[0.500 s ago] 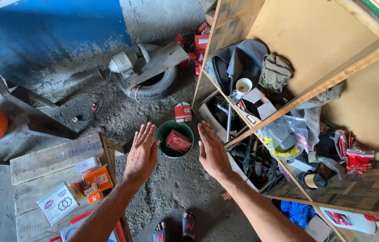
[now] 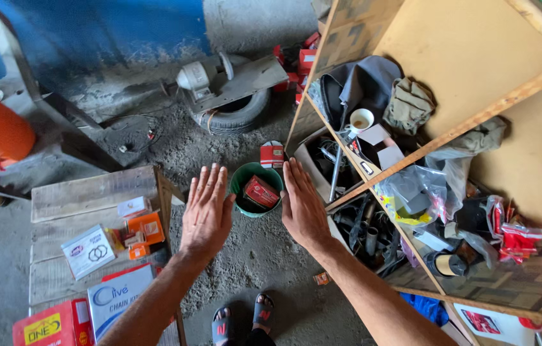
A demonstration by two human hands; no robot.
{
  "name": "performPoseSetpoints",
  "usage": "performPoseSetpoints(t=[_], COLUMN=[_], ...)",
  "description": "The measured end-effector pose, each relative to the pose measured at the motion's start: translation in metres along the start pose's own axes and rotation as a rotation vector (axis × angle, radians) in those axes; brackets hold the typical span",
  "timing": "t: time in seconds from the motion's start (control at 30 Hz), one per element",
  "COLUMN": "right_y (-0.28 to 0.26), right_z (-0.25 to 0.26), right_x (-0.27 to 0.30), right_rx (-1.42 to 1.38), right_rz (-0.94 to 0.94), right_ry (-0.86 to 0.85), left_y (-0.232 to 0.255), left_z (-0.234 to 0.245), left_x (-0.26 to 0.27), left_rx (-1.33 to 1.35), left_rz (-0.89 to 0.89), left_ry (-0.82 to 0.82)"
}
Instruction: The person inspects a handheld device, then wipes a wooden shelf with a cloth. They pick up and wipe several boxes on a wooden table, including a chain kit box, and place them back. The person continues wiping the shelf and handling boxes throughout the clip.
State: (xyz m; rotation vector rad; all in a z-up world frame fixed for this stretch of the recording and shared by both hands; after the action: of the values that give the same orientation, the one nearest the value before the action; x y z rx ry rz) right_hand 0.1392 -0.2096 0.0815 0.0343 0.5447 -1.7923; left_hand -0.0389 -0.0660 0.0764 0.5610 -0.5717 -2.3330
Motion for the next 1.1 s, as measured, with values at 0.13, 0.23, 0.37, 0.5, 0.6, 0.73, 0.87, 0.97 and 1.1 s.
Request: performPoseSetpoints(t=[0.13, 0.23, 0.37, 0.5, 0.6, 0.73, 0.87, 0.97, 1.1], right_y=[-0.014, -0.027, -0.048, -0.07, -0.09, -0.127, -0.162, -0.187, -0.215], right_z=[0.005, 0.008, 0.013, 0.02, 0.027, 0.037, 0.045, 0.047, 0.053], right_x=[0.006, 0.011, 0.024, 0.041, 0.056, 0.079, 0.107, 0.128, 0.158], right_rx=[-0.009, -0.051, -0.1, -0.095, -0.114, -0.137, -0.143, -0.155, -0.148], right_rz=[0.046, 0.059, 0.111, 0.112, 0.089, 0.137, 0.178, 0.205, 0.239], right_ry=[0.037, 0.037, 0.076, 0.095, 0.067, 0.083, 0.083, 0.053, 0.046], left_y=[0.012, 0.015, 0.016, 0.019, 0.024, 0.027, 0.029, 0.031, 0.033], left_z=[0.005, 0.011, 0.022, 0.041, 0.057, 0.085, 0.111, 0.127, 0.142], left_x=[0.019, 0.032, 0.053, 0.08, 0.105, 0.147, 0.19, 0.225, 0.268], left_rx=[0.042, 0.047, 0.029, 0.013, 0.017, -0.027, -0.038, -0.063, -0.067], left_rz=[0.009, 0.002, 0.005, -0.008, 0.004, -0.013, -0.004, 0.01, 0.044], left_ry=[0.054, 0.074, 0.082, 0.108, 0.12, 0.157, 0.201, 0.233, 0.249])
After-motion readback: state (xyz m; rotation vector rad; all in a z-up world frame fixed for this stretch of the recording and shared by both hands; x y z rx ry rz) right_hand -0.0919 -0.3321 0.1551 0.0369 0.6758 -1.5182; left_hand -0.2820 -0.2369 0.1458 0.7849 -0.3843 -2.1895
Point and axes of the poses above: each hand's wrist, its own x-axis away from the middle knuckle, its own z-axis out of the back of the hand, y = z × x, the point moved 1 cm from there along -x, towards the middle knuckle, and after that the axes turned 7 degrees about z, right-handed, at the moved point
